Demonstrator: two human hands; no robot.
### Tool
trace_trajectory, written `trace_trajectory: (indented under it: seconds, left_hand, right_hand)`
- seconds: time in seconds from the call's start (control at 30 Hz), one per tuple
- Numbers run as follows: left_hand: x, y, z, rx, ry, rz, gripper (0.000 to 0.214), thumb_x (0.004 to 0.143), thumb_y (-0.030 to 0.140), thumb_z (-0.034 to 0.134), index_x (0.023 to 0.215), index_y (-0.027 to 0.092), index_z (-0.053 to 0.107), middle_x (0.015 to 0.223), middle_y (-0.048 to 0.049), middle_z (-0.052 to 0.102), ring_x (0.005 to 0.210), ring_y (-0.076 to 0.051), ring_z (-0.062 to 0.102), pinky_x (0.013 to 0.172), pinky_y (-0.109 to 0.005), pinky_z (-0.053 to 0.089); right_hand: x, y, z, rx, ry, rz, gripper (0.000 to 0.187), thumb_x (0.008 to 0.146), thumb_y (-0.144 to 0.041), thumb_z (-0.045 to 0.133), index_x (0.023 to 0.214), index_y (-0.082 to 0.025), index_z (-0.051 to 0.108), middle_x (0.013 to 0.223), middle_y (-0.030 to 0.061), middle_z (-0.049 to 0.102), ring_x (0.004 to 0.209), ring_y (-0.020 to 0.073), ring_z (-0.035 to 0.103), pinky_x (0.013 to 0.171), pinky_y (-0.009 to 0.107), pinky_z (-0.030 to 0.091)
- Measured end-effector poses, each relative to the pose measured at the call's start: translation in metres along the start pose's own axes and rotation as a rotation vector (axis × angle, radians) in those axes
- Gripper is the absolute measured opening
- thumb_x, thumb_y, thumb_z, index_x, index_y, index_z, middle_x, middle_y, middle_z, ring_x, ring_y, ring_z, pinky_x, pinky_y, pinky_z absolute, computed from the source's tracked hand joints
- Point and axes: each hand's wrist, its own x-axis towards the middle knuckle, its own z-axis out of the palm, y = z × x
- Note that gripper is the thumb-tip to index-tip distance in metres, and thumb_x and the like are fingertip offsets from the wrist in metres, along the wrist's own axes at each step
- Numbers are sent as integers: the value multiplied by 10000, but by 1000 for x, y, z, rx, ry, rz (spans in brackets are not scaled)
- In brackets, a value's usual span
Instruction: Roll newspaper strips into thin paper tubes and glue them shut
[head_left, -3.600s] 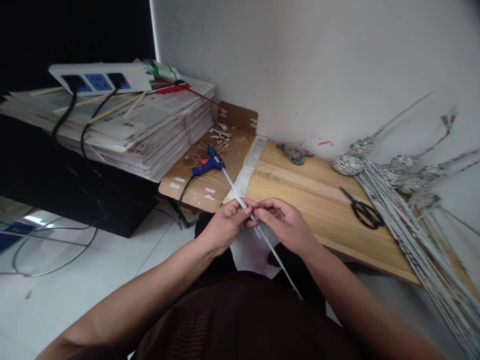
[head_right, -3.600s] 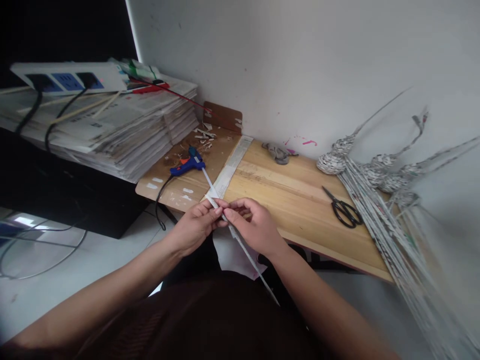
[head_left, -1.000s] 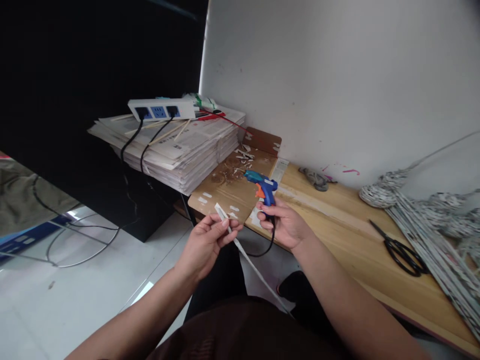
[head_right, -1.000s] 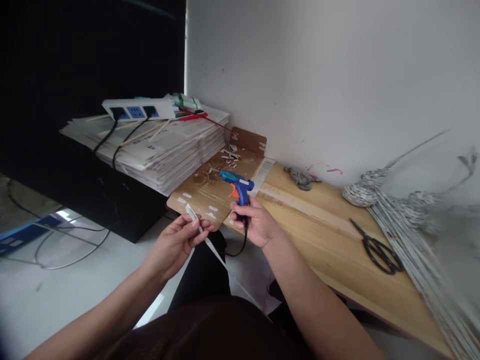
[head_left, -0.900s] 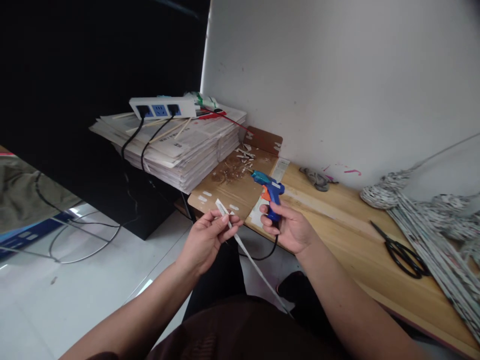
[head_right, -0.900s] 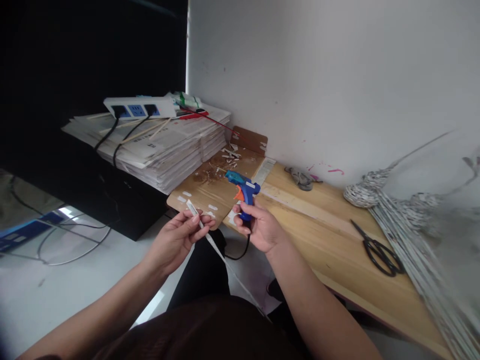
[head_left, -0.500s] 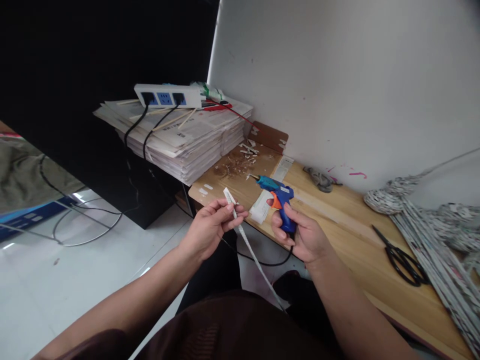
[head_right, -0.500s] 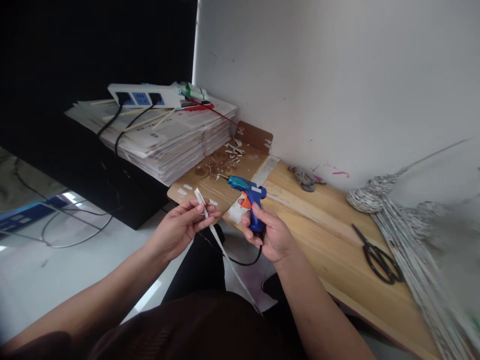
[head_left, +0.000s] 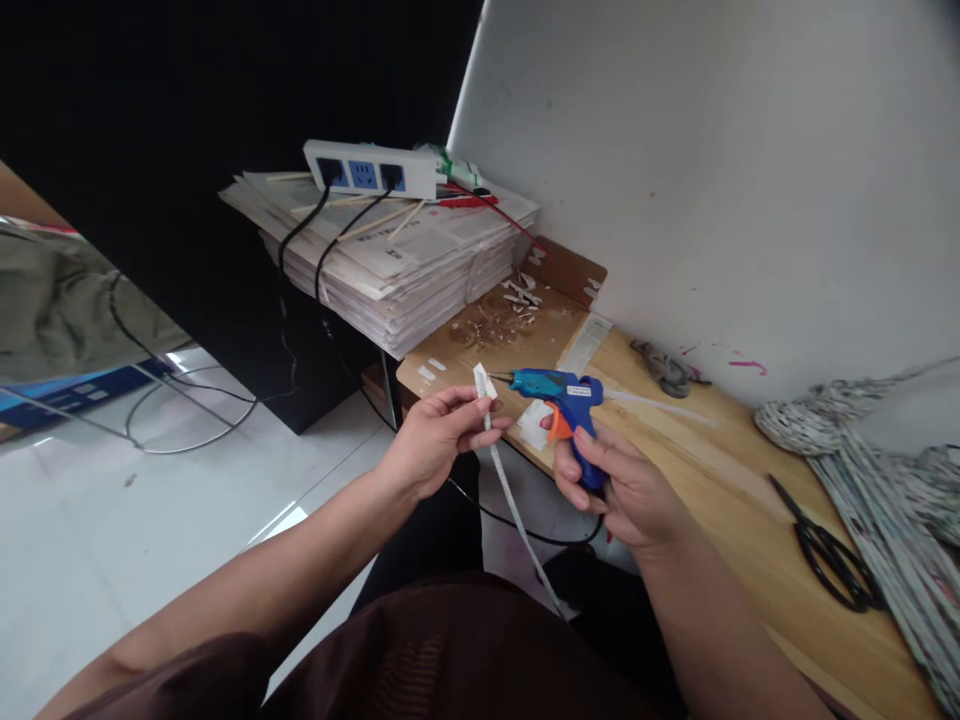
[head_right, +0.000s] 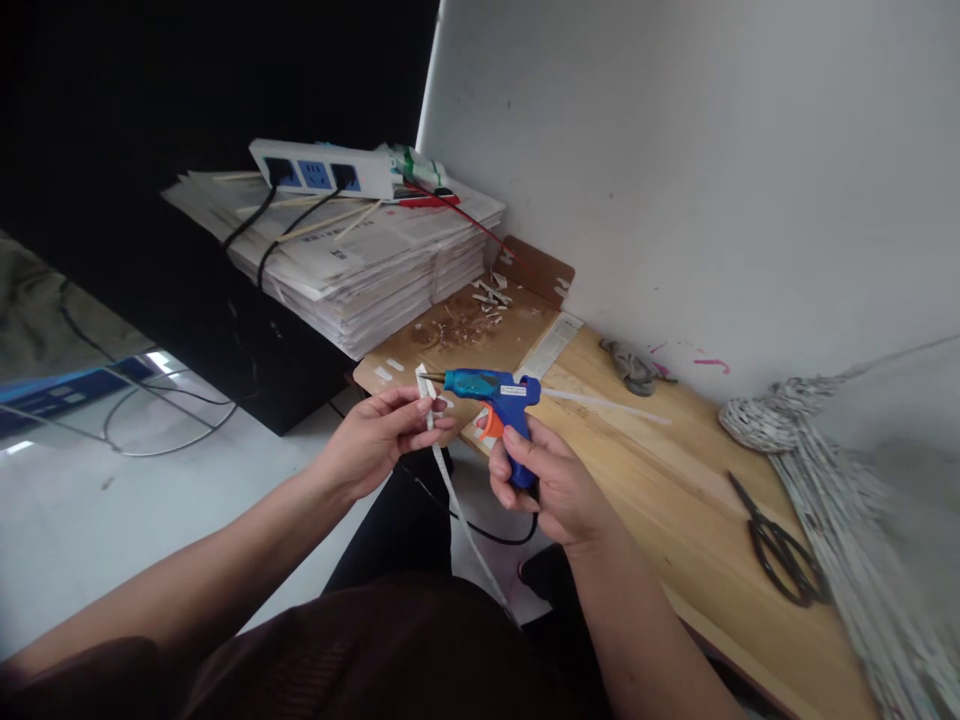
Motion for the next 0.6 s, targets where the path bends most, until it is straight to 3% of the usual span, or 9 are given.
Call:
trace_trajectory:
  seconds: [0.2, 0.6]
  left_hand:
    - [2, 2, 0, -43, -11, -8, 123, 785, 122, 733, 900, 86, 705, 916, -96, 730, 814, -210, 745, 698, -241, 620]
    - [1, 3, -2, -60, -42, -34, 141, 789, 81, 714, 930, 93, 715, 897, -101, 736, 828, -227, 748, 692, -241, 622]
  right_hand:
    - [-1, 3, 2, -93, 60, 35, 299, 844, -459, 658, 937, -218, 506, 680, -35, 534, 439, 71, 471, 365, 177, 115]
    - [1, 8, -5, -272, 175, -26, 270, 870, -473, 639, 949, -249, 511, 722, -35, 561, 499, 76, 527, 382, 182, 233]
